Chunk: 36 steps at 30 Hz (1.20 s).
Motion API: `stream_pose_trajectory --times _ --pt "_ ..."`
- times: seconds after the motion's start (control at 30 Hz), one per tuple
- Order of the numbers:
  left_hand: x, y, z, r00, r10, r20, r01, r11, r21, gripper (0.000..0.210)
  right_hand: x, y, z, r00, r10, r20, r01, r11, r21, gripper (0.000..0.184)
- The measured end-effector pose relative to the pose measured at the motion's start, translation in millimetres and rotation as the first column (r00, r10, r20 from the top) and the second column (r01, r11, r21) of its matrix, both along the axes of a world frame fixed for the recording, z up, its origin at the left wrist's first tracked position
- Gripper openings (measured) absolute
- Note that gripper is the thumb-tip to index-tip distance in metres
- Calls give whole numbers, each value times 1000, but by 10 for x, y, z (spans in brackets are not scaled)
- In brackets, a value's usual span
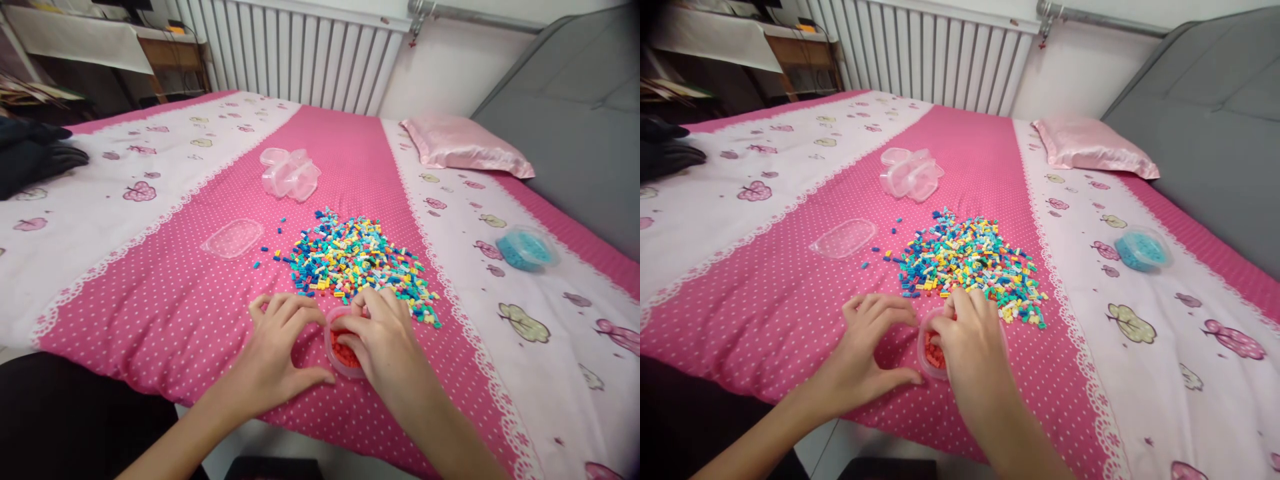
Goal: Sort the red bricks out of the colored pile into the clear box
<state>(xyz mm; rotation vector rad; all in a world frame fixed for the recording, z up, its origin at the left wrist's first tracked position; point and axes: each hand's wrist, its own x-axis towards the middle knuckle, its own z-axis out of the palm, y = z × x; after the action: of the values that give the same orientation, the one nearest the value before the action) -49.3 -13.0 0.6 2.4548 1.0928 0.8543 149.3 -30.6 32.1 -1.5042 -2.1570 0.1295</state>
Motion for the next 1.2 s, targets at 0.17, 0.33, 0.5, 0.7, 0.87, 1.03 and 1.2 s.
stream_pose_trajectory --times 0.17,0.33,0.5,0.7,0.87,1.03,1.2 --pt "9 1 -7 1000 0 7 0 1000 13 61 4 19 -32 992 18 126 -35 990 133 14" --pt "16 5 -7 1000 10 -11 -10 1000 1 61 27 34 -21 982 36 187 -65 986 151 12" --pt "10 1 -9 999 21 -25 -21 1000 1 59 47 55 -5 957 38 287 -101 973 208 13" --pt "3 -1 -6 1000 17 -22 -17 1000 8 60 47 10 49 969 46 242 -90 981 172 13" --pt "3 -3 -3 1000 14 -24 -14 1000 6 61 37 12 42 971 65 230 -100 985 142 12" --pt "4 -9 6 999 24 -37 -25 1000 -6 54 38 52 -11 968 72 242 -114 980 166 13" --pt "2 -7 8 1000 17 -22 -17 1000 7 57 40 91 -2 933 134 333 -223 943 247 20"
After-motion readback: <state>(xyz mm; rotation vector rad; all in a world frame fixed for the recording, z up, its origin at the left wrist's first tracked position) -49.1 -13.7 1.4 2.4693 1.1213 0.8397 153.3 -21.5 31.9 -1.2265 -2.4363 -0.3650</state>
